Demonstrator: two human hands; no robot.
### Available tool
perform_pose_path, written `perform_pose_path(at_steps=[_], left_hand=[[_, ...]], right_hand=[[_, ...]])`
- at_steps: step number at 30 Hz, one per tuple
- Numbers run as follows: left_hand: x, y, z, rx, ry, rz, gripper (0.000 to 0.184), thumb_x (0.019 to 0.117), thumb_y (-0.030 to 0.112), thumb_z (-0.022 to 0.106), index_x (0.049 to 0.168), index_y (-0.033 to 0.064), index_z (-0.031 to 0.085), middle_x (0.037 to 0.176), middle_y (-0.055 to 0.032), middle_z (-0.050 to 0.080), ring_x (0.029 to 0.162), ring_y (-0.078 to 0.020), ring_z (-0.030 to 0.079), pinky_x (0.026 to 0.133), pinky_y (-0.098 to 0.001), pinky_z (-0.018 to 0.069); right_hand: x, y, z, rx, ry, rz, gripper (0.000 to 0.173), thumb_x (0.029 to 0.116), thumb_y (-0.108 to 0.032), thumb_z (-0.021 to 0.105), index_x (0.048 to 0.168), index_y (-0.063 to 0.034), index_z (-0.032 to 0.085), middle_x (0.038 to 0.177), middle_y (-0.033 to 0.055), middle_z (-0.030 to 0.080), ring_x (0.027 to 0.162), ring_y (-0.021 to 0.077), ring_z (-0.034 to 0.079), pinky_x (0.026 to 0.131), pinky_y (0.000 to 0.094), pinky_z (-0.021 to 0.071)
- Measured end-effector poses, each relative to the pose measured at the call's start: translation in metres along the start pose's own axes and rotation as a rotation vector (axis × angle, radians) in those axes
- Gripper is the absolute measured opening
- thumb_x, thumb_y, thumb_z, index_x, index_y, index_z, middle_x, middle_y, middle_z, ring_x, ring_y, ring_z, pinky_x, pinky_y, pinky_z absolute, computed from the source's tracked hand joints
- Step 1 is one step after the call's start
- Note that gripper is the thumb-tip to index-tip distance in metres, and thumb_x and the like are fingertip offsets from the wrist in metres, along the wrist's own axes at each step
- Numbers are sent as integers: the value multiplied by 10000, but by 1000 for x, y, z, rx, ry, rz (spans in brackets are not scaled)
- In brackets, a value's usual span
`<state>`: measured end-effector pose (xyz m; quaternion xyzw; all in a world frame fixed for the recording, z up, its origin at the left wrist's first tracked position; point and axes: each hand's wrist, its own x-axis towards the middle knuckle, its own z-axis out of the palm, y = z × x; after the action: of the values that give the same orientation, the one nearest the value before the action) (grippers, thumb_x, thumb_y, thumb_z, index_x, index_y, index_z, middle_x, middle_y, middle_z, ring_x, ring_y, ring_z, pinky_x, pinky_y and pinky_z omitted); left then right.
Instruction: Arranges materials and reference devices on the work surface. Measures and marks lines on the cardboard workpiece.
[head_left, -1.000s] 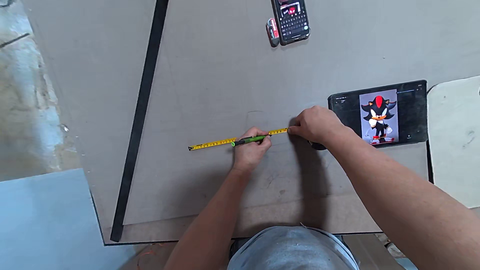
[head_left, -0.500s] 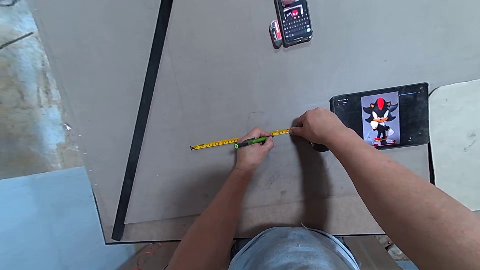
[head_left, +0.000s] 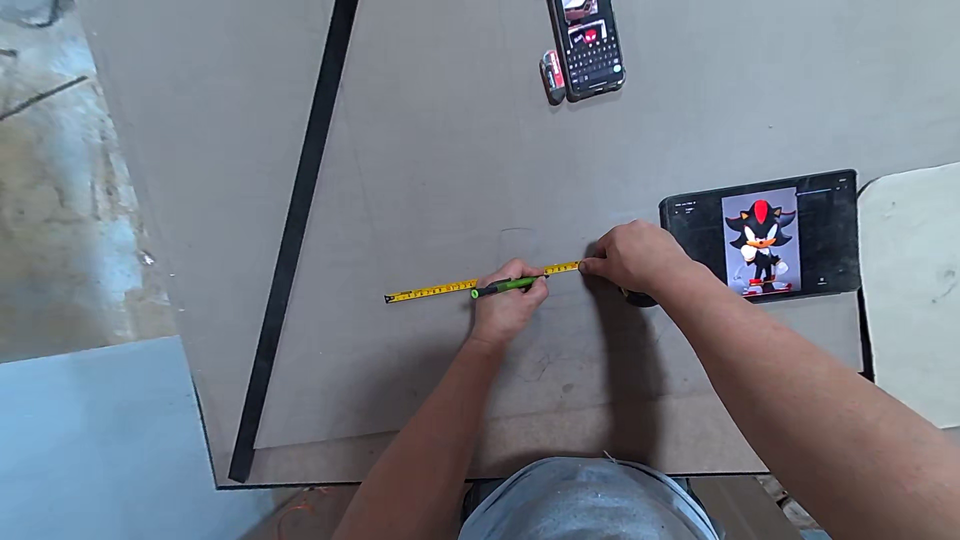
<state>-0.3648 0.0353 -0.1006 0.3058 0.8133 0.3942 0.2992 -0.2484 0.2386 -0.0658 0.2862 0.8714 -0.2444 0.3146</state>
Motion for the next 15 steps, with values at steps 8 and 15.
perform_pose_path(at_steps=[8, 15], left_hand=[[-33, -17, -35, -325, 19, -119, 127, 948, 73, 722, 1052, -1, 723, 858, -100, 757, 721, -177, 724, 662, -340, 626], [-70, -49, -62, -202, -14, -37, 106, 964, 163, 689, 958, 75, 748, 752, -41, 706, 577, -122, 608, 534, -278, 518]], right_hand=[[-6, 14, 8, 252, 122, -20, 524, 1039, -588, 483, 884, -157, 737, 827, 89, 694, 841, 305, 681, 724, 588, 515], [12, -12, 45, 1417, 496, -251, 448, 1111, -386, 445, 920, -69, 699, 729, 10, 672, 626, 117, 623, 600, 300, 539]])
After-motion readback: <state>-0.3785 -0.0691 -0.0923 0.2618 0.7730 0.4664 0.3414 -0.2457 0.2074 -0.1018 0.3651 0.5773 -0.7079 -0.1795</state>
